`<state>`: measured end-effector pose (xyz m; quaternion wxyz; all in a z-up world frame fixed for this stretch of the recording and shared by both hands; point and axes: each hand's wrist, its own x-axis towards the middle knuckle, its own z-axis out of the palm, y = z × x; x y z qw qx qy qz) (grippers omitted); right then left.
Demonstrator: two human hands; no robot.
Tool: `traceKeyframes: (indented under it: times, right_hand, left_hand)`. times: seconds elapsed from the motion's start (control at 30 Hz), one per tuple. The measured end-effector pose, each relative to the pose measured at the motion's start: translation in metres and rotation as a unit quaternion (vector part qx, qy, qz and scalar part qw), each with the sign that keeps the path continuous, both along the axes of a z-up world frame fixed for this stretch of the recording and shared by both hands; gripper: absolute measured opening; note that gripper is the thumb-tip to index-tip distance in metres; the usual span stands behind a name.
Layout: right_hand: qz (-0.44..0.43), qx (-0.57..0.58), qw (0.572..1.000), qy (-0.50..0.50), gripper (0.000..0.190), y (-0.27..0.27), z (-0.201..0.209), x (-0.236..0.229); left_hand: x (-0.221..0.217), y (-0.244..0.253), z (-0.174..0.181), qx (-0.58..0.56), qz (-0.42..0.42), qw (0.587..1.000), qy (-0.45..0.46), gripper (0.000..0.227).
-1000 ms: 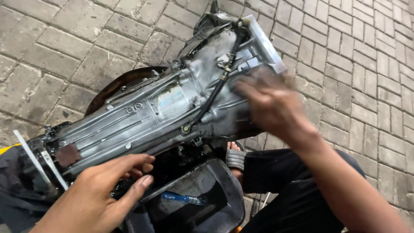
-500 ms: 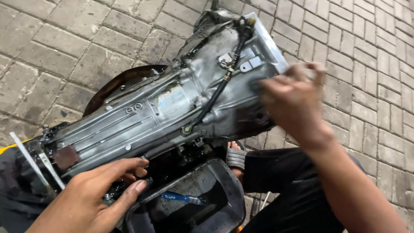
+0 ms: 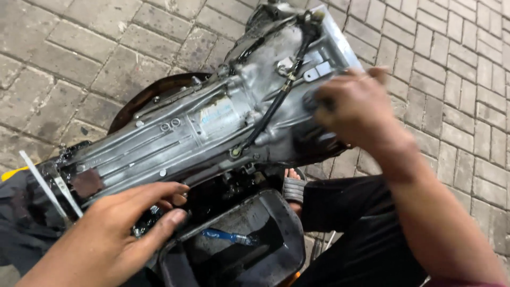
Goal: Sanding and wiping down a transmission casing to prepare the surface.
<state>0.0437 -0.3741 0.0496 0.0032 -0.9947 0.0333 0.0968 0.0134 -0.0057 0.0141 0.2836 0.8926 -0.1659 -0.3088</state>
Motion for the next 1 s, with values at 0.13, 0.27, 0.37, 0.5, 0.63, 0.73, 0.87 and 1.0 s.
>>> traceKeyframes:
  times: [0.13,0.27,0.37,0.5,0.63,0.73,0.87,1.0]
  right_hand:
    - [0.134,0.0,0.979,-0.153,0.016,-0.008,-0.033,-0.007]
    - [0.254,0.098,0.943,-0.193,0.016,0.009,-0.061,-0.002]
    - [0.255,0.093,0.946,-0.177,0.017,0.008,-0.037,0.008]
    - [0.141,0.203,0.952,-0.179,0.018,0.001,-0.014,0.013]
    - [0.309,0.225,0.869,-0.315,0.018,0.035,-0.016,0.034]
    - [0.25,0.196,0.929,-0.192,0.031,0.082,-0.042,0.042]
    - [0.324,-0.033,0.927,-0.187,0.029,0.129,-0.142,0.053]
    - [0.287,0.064,0.95,-0.104,0.024,0.138,-0.118,0.056]
  left_hand:
    - [-0.008,0.005,-0.011,-0.143,-0.014,0.98,-0.138,0.04]
    - [-0.009,-0.007,-0.005,-0.173,-0.067,0.973,-0.138,0.039]
    - [-0.003,-0.012,0.001,-0.182,-0.08,0.97,-0.14,0.038]
    - [-0.004,-0.009,0.006,-0.144,-0.063,0.982,-0.103,0.037]
    - [-0.003,-0.01,0.009,-0.155,-0.065,0.978,-0.123,0.037]
    - [-0.002,-0.011,0.016,-0.126,-0.062,0.986,-0.094,0.04]
    - [-0.005,-0.007,0.017,-0.189,-0.074,0.966,-0.158,0.035]
    - [-0.007,-0.002,0.019,-0.229,-0.087,0.953,-0.178,0.033]
